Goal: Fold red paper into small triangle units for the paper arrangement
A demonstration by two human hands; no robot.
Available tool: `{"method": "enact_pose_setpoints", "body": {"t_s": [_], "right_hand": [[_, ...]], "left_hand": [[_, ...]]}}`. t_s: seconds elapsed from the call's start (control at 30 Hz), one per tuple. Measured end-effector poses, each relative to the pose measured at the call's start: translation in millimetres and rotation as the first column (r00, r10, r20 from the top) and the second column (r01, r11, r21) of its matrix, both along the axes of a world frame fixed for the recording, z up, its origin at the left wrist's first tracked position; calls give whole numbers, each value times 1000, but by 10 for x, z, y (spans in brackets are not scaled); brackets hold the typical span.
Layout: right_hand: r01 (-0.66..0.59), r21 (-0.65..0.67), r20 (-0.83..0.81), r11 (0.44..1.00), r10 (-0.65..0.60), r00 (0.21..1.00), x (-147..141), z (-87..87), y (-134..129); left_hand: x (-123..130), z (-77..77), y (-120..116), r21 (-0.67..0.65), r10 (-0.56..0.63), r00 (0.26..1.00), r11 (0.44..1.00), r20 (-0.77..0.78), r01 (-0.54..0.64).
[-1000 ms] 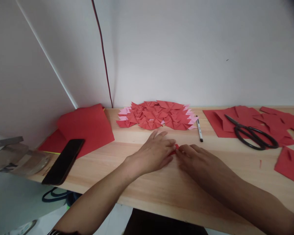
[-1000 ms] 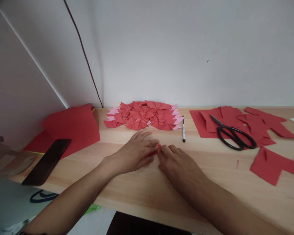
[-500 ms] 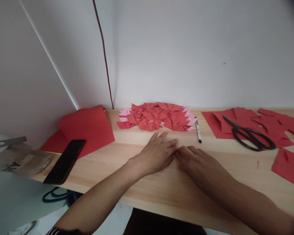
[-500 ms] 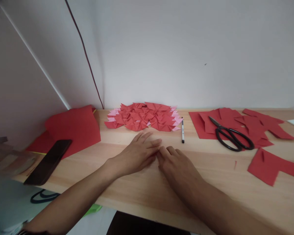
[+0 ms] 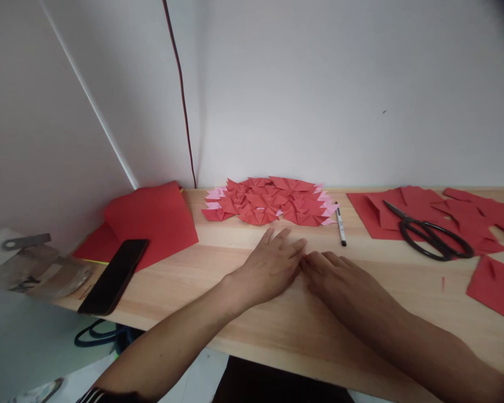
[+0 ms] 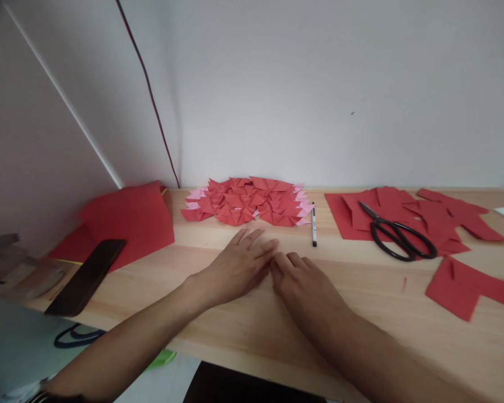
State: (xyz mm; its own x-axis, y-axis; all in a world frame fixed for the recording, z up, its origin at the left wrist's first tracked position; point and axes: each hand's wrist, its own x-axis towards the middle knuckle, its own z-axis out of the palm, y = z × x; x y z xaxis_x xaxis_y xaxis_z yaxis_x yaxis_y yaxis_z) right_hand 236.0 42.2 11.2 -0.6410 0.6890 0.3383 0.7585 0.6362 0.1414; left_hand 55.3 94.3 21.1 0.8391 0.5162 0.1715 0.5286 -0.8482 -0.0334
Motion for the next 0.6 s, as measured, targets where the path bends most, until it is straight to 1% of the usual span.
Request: {"method": "enact_pose_setpoints", "body": {"t_s": [0.1, 0.27, 0.47, 0.6], "right_hand": [[-1, 4, 15, 1000, 1, 1000, -6, 5, -6], [23, -30, 35, 999, -22, 999, -18, 33, -1], [17, -56, 52, 998, -14, 999, -9, 30, 13], [37, -67, 55, 997, -34, 998, -4, 25, -1]], "left_hand": [[3, -11, -11, -2, 31, 999, 1000, -11, -31], [6, -15, -7, -25, 37, 999, 999, -40, -38], [12, -22, -8, -32, 49, 997, 998, -59, -51], [6, -13, 15, -29, 50, 998, 998, -29, -51]]}}
